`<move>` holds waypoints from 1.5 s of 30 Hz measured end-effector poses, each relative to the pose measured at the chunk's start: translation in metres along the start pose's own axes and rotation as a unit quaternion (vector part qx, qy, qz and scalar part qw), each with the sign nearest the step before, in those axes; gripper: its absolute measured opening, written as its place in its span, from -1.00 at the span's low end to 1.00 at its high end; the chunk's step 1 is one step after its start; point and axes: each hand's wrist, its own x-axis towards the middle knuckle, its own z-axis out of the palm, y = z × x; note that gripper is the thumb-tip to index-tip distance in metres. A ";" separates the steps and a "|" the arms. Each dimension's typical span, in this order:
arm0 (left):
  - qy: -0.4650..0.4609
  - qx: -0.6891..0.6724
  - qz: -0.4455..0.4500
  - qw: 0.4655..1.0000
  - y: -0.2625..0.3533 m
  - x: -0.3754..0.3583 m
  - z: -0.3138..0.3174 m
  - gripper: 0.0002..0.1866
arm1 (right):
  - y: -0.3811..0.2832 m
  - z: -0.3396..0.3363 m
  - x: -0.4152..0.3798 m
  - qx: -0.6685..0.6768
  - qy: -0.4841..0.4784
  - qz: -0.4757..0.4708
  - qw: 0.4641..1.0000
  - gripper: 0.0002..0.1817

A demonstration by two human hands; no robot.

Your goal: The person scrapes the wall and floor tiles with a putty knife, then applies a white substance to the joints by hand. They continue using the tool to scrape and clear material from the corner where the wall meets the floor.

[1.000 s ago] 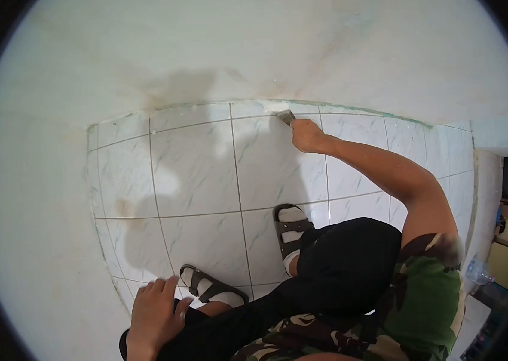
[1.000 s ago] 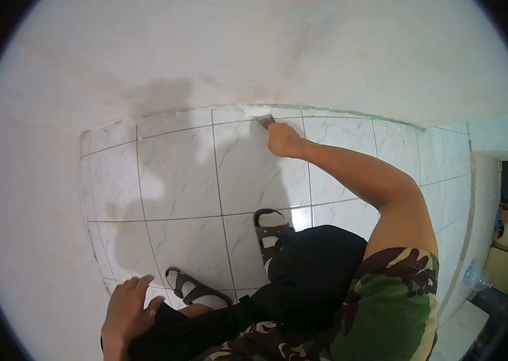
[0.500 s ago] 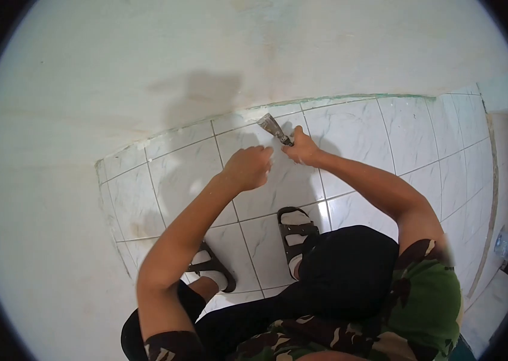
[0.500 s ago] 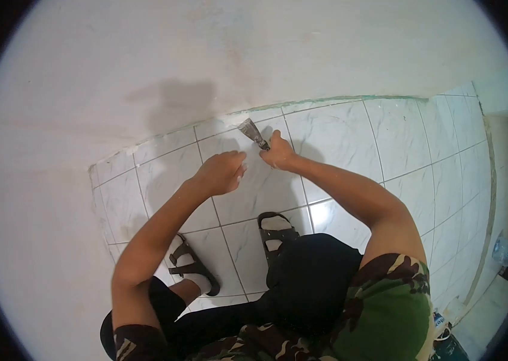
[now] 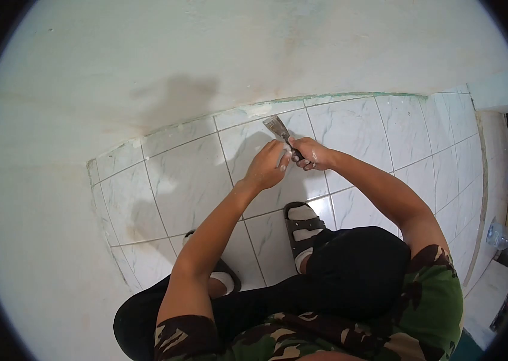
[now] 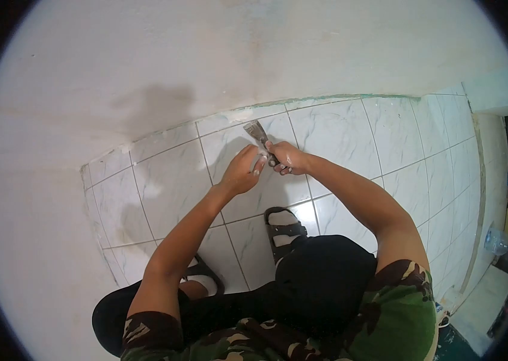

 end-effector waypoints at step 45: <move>0.020 -0.090 0.344 0.935 -0.131 0.090 0.031 -0.86 | -0.025 0.059 0.032 0.183 0.212 -0.038 0.959 -0.75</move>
